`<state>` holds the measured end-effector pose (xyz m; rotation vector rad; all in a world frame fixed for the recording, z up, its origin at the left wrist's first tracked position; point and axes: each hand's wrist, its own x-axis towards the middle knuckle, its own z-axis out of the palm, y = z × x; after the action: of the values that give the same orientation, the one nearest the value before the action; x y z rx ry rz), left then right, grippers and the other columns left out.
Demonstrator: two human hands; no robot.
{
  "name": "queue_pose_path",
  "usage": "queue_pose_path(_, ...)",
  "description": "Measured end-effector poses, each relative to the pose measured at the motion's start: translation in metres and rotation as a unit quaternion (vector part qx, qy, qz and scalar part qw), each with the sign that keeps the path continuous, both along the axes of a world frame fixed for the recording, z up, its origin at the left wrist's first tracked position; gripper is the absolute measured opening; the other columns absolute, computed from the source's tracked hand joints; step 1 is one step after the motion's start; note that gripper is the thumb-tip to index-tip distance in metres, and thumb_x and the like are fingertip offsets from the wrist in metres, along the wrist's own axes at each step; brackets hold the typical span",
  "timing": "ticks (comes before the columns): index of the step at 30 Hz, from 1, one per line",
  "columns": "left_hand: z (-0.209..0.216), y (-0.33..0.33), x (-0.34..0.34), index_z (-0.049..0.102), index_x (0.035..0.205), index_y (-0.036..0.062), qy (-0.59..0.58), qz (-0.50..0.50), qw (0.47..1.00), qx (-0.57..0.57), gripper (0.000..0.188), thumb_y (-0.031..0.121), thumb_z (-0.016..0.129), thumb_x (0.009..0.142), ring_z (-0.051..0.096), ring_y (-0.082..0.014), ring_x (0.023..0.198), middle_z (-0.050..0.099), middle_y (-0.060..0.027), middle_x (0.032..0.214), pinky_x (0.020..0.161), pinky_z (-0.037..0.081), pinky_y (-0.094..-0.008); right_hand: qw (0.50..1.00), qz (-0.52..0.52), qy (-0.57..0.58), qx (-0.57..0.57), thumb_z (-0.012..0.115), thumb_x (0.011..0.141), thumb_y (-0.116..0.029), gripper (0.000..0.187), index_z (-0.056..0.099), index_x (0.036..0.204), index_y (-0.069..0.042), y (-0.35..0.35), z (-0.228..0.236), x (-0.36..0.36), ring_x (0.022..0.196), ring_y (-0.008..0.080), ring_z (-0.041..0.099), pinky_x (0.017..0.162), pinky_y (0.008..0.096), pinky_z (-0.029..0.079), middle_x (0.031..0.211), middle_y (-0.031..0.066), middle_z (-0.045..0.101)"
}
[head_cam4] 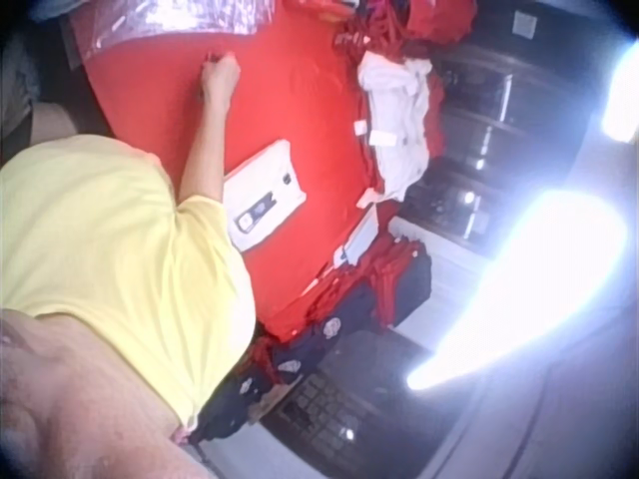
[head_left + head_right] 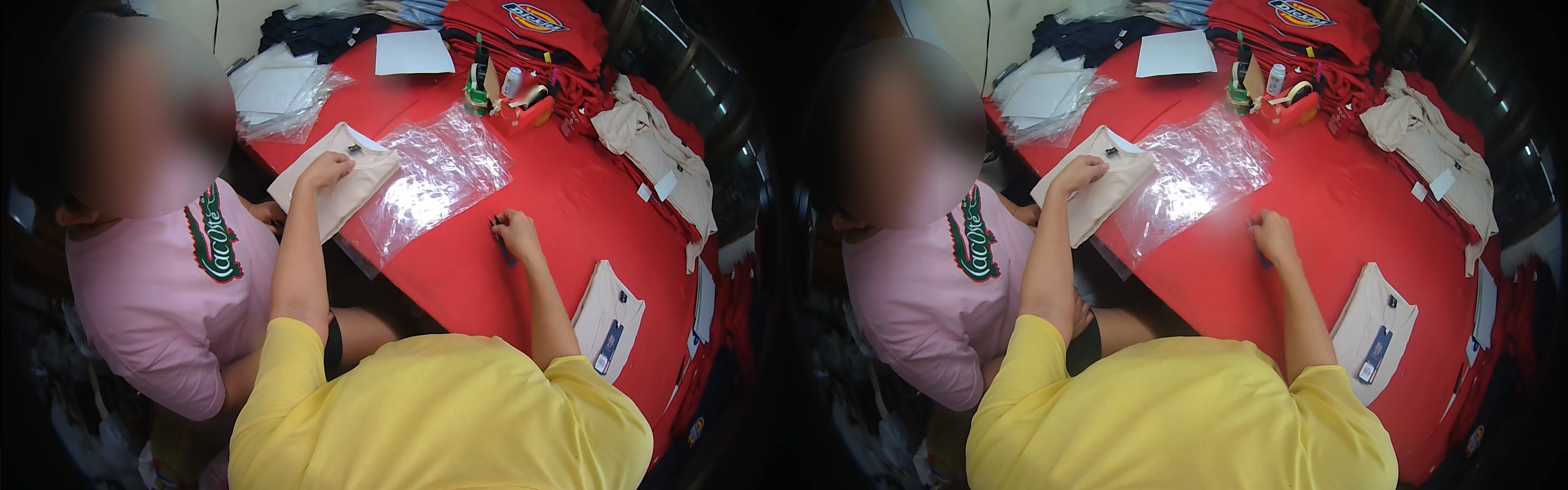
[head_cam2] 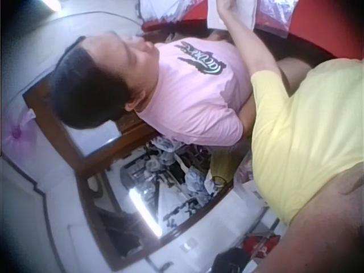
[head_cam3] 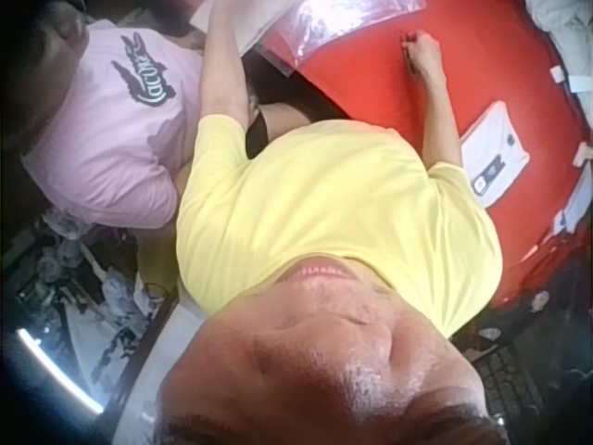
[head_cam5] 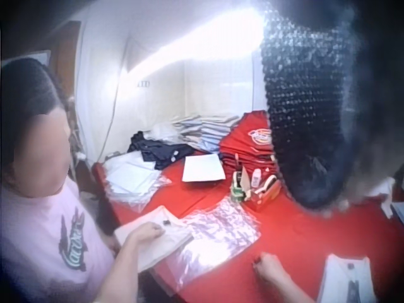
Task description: The person folds shirts on a red workspace, places a cardboard insert inside a shirt, and puts folded shirts into plastic bags.
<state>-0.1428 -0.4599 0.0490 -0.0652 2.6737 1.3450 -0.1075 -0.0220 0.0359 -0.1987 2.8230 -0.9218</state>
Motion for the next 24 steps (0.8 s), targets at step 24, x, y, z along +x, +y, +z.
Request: queue_pose_path(24,-0.015,0.005,0.002,0.066,0.081,0.0013,-0.038,0.038,0.998,0.035,0.017,0.018,0.065,0.085,0.049,-0.0082,0.059,0.056,0.001,0.065,0.054,0.038,-0.0246,0.945,0.139,-0.003,-0.295,0.064,0.084,-0.014,0.018,0.061,0.094,0.0,-0.25,-0.048,-0.055,0.067,0.0139,0.061,0.061,0.0272,0.049,0.078,0.0082,0.064)
